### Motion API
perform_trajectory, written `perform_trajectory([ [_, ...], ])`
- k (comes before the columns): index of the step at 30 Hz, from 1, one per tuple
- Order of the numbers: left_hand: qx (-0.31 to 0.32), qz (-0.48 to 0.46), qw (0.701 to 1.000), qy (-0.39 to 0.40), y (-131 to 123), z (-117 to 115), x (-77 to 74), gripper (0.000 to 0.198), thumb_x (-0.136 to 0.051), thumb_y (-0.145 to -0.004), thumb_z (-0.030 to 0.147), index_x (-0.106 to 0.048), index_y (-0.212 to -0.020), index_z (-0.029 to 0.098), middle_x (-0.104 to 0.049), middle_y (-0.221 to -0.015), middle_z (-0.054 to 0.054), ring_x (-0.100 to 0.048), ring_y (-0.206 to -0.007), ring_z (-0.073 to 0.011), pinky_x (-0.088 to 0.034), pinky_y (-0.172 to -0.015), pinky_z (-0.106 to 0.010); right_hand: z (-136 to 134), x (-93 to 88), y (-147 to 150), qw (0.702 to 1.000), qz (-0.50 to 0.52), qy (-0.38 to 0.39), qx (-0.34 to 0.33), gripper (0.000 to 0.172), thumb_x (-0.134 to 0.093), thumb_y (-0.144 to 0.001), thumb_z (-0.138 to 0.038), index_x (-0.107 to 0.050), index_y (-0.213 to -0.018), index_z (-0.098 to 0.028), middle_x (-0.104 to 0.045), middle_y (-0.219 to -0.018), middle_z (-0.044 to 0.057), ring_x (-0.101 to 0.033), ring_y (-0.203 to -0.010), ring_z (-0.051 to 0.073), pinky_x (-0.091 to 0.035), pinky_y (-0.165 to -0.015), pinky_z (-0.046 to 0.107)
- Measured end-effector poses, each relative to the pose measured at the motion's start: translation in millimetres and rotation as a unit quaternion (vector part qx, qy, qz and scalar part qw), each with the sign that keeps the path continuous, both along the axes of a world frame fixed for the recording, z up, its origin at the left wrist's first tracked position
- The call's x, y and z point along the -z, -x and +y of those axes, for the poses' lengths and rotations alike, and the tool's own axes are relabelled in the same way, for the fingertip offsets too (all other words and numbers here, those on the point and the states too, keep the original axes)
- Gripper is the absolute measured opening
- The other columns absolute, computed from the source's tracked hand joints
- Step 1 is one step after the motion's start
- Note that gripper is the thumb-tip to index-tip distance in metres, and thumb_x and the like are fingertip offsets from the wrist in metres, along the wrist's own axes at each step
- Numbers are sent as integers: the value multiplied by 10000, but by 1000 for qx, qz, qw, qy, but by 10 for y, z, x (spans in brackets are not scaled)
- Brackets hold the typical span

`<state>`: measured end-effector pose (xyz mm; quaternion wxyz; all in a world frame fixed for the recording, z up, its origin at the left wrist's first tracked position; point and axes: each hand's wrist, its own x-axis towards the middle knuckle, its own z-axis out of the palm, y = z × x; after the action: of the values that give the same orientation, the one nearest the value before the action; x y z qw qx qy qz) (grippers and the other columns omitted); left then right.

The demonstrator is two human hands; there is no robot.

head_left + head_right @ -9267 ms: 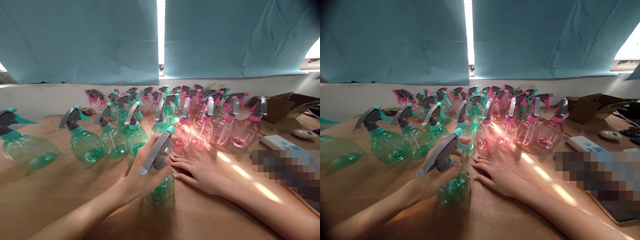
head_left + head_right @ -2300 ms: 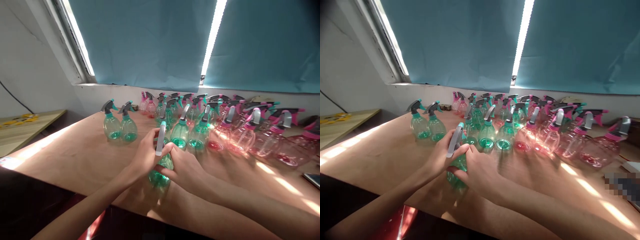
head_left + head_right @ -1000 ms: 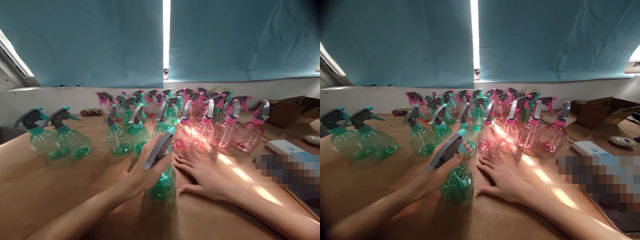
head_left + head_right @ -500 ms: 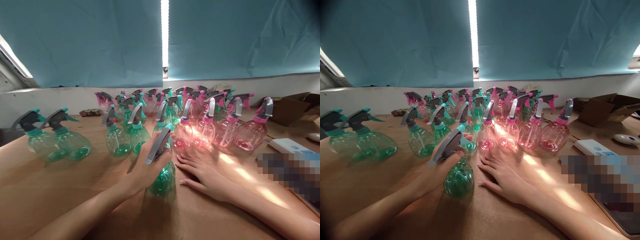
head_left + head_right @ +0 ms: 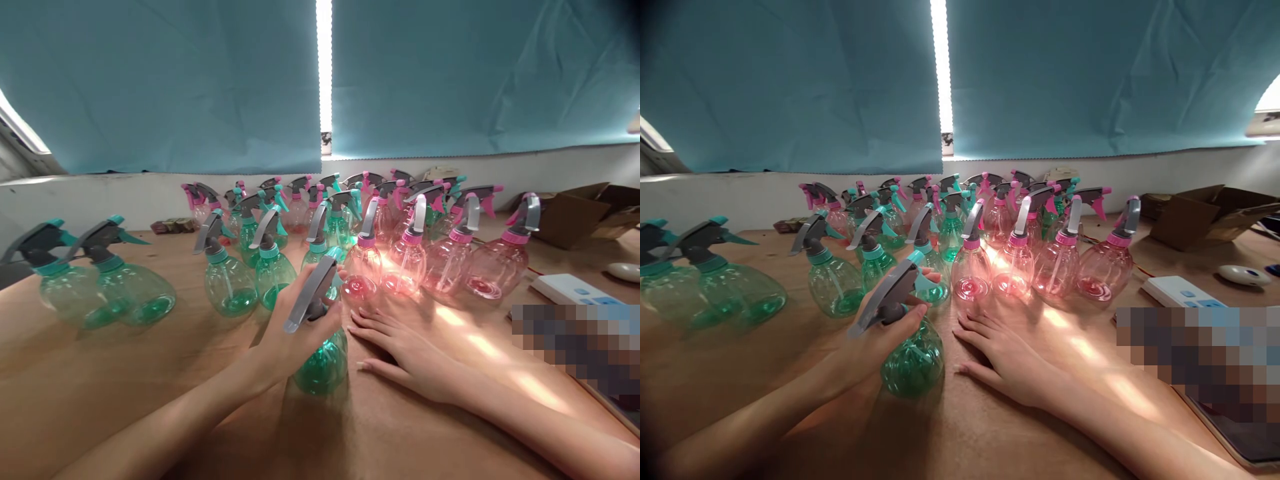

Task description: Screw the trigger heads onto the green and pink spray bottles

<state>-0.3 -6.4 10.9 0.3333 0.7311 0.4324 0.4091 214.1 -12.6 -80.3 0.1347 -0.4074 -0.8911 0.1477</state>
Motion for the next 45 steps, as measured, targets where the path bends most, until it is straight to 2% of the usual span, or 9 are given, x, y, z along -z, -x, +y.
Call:
perform_trajectory([
  [4, -6, 4, 1000, -22, 10, -8, 20, 296, -557, -813, 295, -591, -1100, 231, -521, -797, 13, -475, -623, -119, -362, -523, -235, -8, 0, -5, 1000, 11, -10, 5, 610, -447, -962, -592, -480, -1449, -226, -430, -1526, 79, -313, -1440, 321, -252, -1170, 558],
  [9, -8, 16, 1000, -20, 15, -17, 19, 285, -548, -822, 285, -588, -1099, 230, -550, -795, 13, -477, -598, -106, -386, -526, -227, 7, 14, -9, 1000, 18, -5, 0, 614, -455, -956, -599, -484, -1446, -231, -429, -1526, 77, -327, -1434, 312, -257, -1173, 548],
  [18, -20, 12, 1000, -5, 5, -24, 20, 276, -543, -797, 286, -581, -1062, 222, -496, -647, 37, -568, -662, -157, -454, -577, -251, -6, 16, -12, 1000, 21, -4, 3, 624, -453, -954, -605, -482, -1447, -223, -426, -1527, 76, -333, -1432, 307, -261, -1175, 539],
  [24, -45, 36, 998, -19, -8, -43, -3, 237, -523, -784, 259, -567, -1017, 246, -562, -698, 29, -536, -579, -134, -413, -534, -252, -13, 11, -16, 1000, 16, -17, 10, 615, -462, -952, -602, -499, -1436, -224, -444, -1516, 82, -323, -1435, 318, -243, -1176, 556],
  [31, -32, 36, 998, -32, 36, -47, -34, 40, -511, -784, 207, -492, -814, 225, -536, -700, 35, -480, -579, -120, -366, -533, -255, -19, 0, -9, 1000, 10, -13, 10, 615, -454, -954, -602, -505, -1432, -217, -440, -1518, 82, -333, -1430, 323, -248, -1171, 569],
  [39, -3, 5, 1000, -7, 85, -3, 16, 80, -524, -773, 180, -544, -848, 200, -510, -740, 28, -396, -588, -100, -345, -544, -248, -21, -16, -11, 1000, 13, -15, 6, 605, -460, -954, -599, -503, -1433, -231, -447, -1513, 78, -353, -1420, 319, -255, -1169, 560],
  [45, 7, -23, 1000, 9, 95, 10, 36, 57, -540, -774, 192, -525, -827, 205, -554, -798, 12, -464, -628, -115, -384, -581, -267, -22, -29, -8, 1000, 5, -10, 9, 619, -440, -958, -608, -504, -1430, -213, -442, -1516, 83, -342, -1426, 317, -257, -1167, 562],
])
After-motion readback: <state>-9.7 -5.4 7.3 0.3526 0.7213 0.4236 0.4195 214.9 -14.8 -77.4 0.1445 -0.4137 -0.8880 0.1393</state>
